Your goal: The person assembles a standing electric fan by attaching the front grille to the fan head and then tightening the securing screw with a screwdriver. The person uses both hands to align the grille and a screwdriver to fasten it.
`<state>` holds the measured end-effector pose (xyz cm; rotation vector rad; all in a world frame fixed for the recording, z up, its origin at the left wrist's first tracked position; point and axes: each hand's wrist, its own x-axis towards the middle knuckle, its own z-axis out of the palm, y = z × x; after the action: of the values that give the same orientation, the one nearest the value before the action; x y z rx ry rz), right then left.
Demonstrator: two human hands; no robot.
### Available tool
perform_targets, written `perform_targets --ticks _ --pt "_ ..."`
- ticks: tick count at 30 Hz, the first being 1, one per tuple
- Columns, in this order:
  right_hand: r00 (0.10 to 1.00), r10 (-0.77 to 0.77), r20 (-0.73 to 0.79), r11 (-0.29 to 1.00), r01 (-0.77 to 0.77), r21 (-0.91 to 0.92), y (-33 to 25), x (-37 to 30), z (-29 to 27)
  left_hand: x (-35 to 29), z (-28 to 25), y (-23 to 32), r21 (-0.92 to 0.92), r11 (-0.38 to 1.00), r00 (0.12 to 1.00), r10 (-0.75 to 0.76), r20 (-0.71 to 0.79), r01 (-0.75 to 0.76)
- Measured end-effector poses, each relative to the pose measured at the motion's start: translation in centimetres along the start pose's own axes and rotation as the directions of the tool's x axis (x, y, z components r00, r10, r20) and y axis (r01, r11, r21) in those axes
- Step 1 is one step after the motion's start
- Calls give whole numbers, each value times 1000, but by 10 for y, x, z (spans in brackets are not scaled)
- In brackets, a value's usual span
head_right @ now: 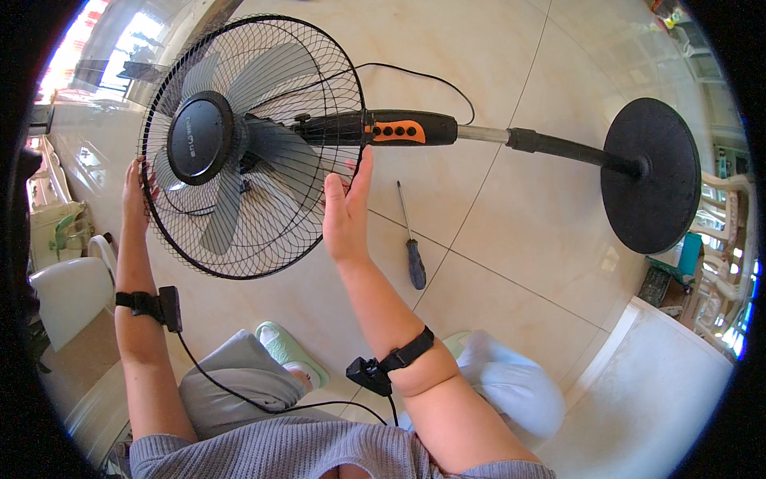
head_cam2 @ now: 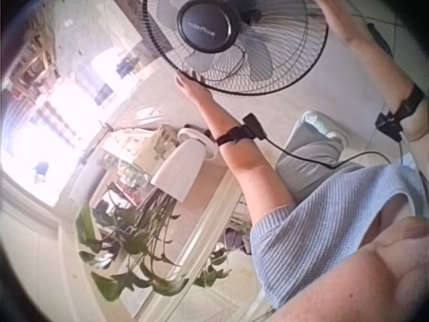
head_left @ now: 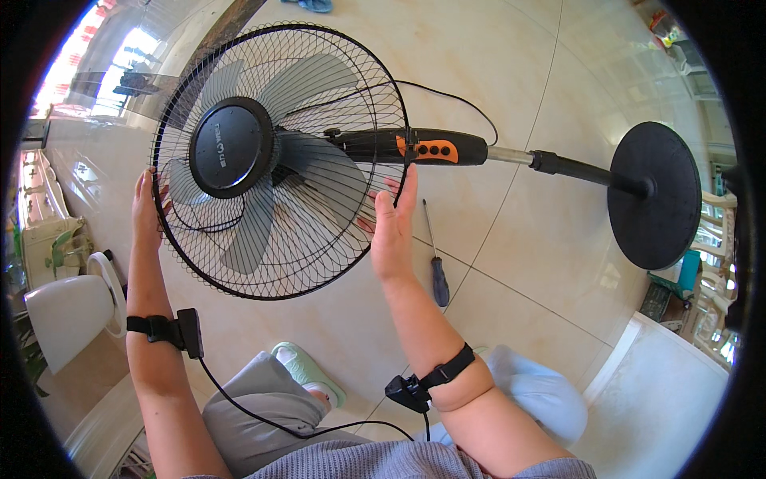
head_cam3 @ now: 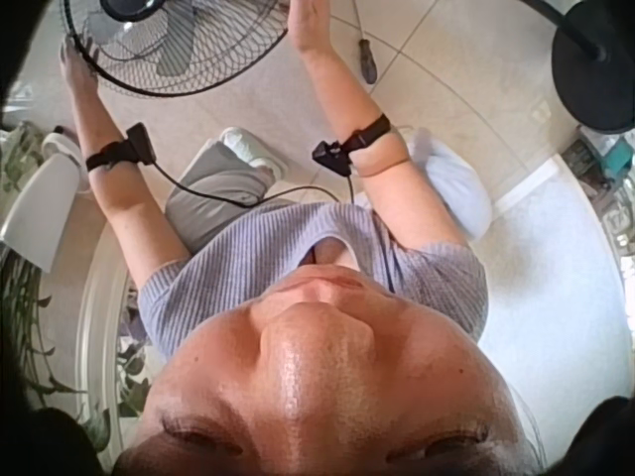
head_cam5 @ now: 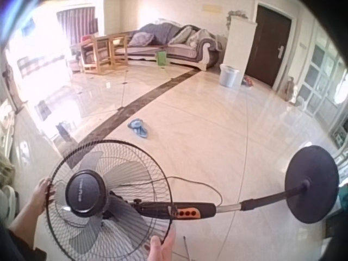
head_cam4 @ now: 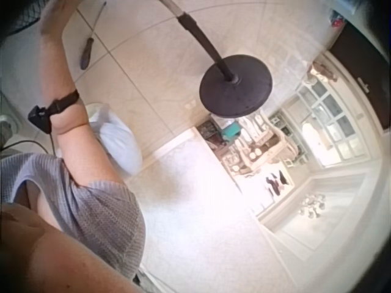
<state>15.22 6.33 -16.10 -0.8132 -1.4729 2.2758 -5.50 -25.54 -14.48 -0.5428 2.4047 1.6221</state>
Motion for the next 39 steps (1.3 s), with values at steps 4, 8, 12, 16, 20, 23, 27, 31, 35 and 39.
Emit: perform_targets --ticks 4,8,12,16,20,23,27,31,35,39 --pt "1000 -12 11 999 13 -42 1 2 -3 -1 2 -2 -22 999 999 24 -46 -25" --pt "995 102 19 995 -102 -16 1 2 -6 -1 3 -2 -23 1000 999 16 -32 -17" --pt "1000 -25 15 995 27 -99 6 7 -6 -2 2 -2 -17 1000 1000 -14 -7 14" --pt "1000 4 6 999 -4 -41 8 7 -7 -6 3 -1 -16 1000 999 -16 -36 15" --pt "1000 19 22 1000 -20 15 3 5 -7 -9 5 0 -35 999 998 6 -65 -8" --pt "999 29 30 1000 -29 -8 -1 6 -7 -10 4 0 -38 999 999 0 -53 -2" --pt "995 94 24 996 -94 11 -4 7 -7 -8 1 -3 -24 1000 1000 -5 -26 4" --pt "995 100 17 995 -99 -22 -4 6 -7 -6 1 -5 -31 999 999 -14 -38 13" --pt "998 64 29 998 -63 -29 -3 9 -9 -8 5 -3 -30 999 999 -18 -48 17" --pt "999 45 30 998 -43 -41 1 11 -11 -12 9 -2 -38 999 997 -5 -76 2"
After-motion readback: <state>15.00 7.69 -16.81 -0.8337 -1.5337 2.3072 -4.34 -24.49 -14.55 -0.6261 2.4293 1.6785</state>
